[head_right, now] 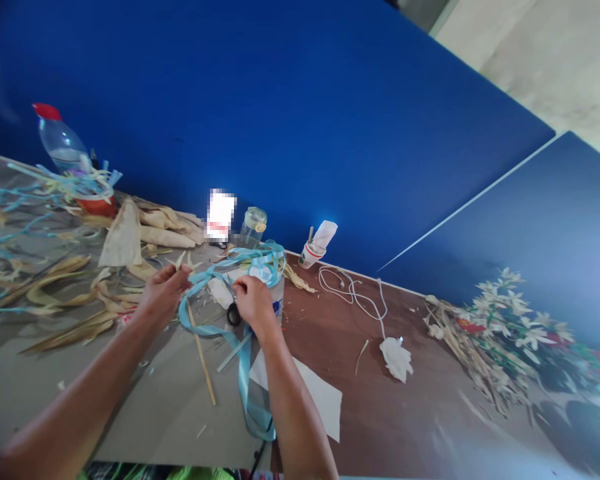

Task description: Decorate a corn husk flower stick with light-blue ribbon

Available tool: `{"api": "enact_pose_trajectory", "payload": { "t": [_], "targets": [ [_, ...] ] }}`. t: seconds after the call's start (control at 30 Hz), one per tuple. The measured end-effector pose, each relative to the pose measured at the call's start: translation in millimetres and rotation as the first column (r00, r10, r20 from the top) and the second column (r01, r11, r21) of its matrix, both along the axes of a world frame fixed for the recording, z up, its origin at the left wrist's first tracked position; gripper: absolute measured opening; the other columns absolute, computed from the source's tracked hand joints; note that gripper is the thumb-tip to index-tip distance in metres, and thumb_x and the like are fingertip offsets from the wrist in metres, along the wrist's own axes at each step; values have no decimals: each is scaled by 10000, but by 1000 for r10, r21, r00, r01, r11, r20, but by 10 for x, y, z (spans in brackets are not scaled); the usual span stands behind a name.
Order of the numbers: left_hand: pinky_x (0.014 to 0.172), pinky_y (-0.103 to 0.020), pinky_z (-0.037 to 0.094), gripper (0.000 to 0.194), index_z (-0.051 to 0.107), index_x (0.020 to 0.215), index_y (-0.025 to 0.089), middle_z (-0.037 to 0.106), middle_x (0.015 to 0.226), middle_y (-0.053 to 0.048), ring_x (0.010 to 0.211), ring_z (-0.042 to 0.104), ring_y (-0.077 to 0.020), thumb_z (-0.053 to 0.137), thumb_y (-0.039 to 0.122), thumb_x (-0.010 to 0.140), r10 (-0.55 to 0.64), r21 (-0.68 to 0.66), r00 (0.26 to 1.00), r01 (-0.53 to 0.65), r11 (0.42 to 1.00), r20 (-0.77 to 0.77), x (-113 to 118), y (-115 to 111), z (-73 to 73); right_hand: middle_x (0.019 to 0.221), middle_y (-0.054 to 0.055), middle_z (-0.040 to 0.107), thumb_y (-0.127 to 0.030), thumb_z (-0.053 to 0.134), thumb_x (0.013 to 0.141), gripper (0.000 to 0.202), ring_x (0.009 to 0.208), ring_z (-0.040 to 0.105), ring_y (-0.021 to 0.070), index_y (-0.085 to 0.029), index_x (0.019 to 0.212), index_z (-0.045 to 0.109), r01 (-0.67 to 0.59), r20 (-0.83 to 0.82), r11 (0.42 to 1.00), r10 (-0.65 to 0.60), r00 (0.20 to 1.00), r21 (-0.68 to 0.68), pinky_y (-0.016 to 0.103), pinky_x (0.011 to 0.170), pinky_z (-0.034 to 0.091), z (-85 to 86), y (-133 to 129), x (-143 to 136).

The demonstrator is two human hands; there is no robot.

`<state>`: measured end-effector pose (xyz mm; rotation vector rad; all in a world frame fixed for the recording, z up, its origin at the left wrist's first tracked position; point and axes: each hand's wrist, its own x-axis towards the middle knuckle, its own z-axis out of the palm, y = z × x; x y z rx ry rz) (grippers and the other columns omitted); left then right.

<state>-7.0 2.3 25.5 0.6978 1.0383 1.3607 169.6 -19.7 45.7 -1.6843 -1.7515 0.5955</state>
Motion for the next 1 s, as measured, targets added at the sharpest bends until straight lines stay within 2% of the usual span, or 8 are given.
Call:
{"api": "enact_pose_trajectory", "payload": {
  "t": [0.1, 0.23, 0.33, 0.43, 0.53, 0.73, 0.87, 1.0],
  "targets": [
    [368, -174, 285, 318, 481, 633, 181, 449, 443, 93, 358, 379, -48, 712, 400, 616, 23, 9, 1000, -22, 1000, -21, 4, -15, 38, 836, 36, 697, -161, 540, 777, 140, 804, 613, 165, -188, 807, 674, -62, 47, 997, 64, 997, -52, 261, 748, 423, -5, 4, -84],
    [384, -171, 267, 302, 474, 604, 180, 406, 442, 94, 380, 353, -42, 695, 383, 639, 58, 53, 996, -55, 997, -68, -17, -7, 52, 853, 39, 692, -173, 552, 787, 132, 789, 611, 159, -188, 854, 664, 3, 13, 998, -2, 1000, -58, 261, 735, 432, 18, 36, -116],
    [388, -179, 250, 282, 494, 605, 178, 403, 450, 88, 393, 350, -46, 688, 379, 641, 76, 71, 993, -70, 995, -94, -35, 24, 3, 793, 35, 684, -170, 536, 800, 134, 735, 599, 146, -185, 810, 669, -16, -3, 998, 16, 1000, -57, 249, 710, 427, 67, 8, -81],
    [397, -183, 252, 277, 497, 597, 177, 404, 455, 87, 393, 340, -44, 688, 372, 637, 90, 103, 992, -81, 991, -87, -37, 39, -39, 751, 18, 673, -179, 519, 811, 154, 699, 591, 129, -179, 797, 673, -157, 1, 984, 158, 987, -89, 223, 668, 416, 96, -138, -82],
    [391, -183, 244, 283, 484, 598, 180, 403, 450, 92, 381, 322, -41, 694, 365, 636, 56, 90, 997, -51, 995, -57, -22, 4, -6, 774, 16, 678, -220, 528, 814, 159, 735, 607, 132, -181, 807, 682, -333, 94, 923, 355, 930, -193, 211, 654, 412, 73, -374, -198],
    [364, -189, 198, 373, 436, 556, 182, 390, 429, 89, 366, 290, -35, 709, 423, 634, -19, 85, 998, 25, 996, -62, 17, -72, 74, 902, 162, 677, -321, 538, 793, 262, 768, 643, 251, -125, 865, 698, -219, 521, 929, 350, 778, -297, 310, 627, 451, -133, -631, -607],
    [367, -190, 219, 387, 451, 562, 181, 398, 435, 89, 369, 312, -37, 735, 441, 601, -18, 86, 999, 22, 996, -49, 16, -38, 17, 796, 185, 688, -238, 562, 755, 196, 680, 642, 262, -109, 784, 706, -190, 537, 944, 311, 784, -270, 309, 547, 427, -230, -583, -657],
    [386, -179, 244, 365, 489, 599, 171, 417, 455, 87, 389, 334, -37, 738, 438, 599, -2, 102, 1000, 5, 995, -28, 13, -26, 2, 620, 98, 655, -201, 552, 710, 135, 613, 610, 212, -153, 643, 658, -179, 442, 950, 281, 852, -257, 268, 509, 368, -118, -560, -479]
  ]
}}
